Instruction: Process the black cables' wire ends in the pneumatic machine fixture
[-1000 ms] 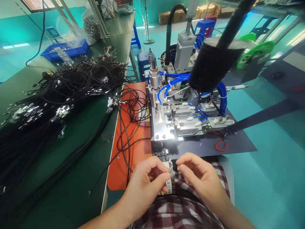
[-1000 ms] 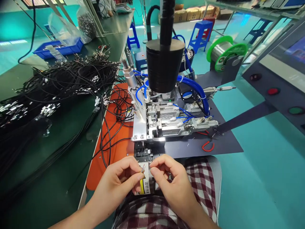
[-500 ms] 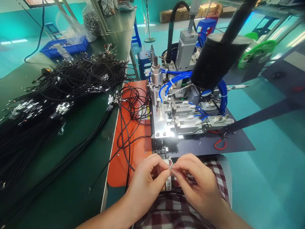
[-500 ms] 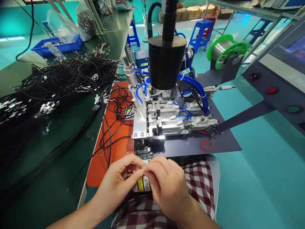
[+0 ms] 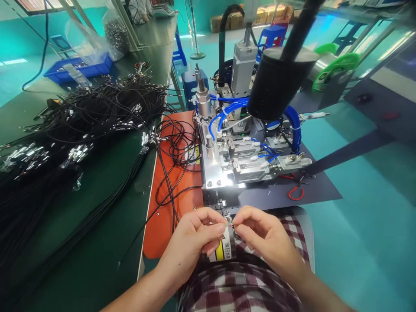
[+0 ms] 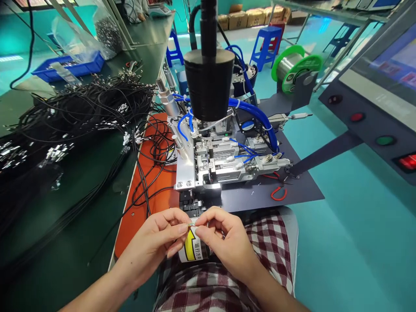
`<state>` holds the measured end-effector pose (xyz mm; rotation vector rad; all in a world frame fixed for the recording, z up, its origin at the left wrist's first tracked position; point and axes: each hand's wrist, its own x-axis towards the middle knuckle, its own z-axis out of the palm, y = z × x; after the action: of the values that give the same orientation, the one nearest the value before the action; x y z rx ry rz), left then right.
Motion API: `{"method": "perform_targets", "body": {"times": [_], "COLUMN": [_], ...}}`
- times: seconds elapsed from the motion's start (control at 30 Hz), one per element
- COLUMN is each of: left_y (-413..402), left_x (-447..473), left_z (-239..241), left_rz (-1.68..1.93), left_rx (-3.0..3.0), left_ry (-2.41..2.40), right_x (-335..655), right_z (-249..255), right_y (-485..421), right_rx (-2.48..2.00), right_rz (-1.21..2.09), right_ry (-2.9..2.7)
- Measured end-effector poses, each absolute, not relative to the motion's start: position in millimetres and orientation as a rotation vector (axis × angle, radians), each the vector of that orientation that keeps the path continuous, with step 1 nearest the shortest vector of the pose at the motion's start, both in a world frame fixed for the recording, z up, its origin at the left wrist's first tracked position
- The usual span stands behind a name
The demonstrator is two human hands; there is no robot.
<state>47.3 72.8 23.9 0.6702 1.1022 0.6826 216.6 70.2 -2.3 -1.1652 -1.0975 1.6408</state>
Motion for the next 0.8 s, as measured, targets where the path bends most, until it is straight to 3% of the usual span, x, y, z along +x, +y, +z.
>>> {"method": "perform_targets", "body": {"times": [0.23, 0.53, 0.8], "left_y": [73, 64, 62], "left_x": [47, 58, 58], "left_z": [18, 12, 12], "left_rz": [0.709, 0.885, 0.815], "left_rx": [0.523, 0.696, 0.520], "left_ry": [0.972, 1.202, 1.137], "right_x": [202, 185, 183], "right_z": [-5, -17, -2], "right_y": [67, 45, 51], "right_rx": [-1.156, -1.316, -1.346], "right_rz": [1.711, 1.237, 1.603], "right_ry": [-1.000, -1.303, -1.012]}}
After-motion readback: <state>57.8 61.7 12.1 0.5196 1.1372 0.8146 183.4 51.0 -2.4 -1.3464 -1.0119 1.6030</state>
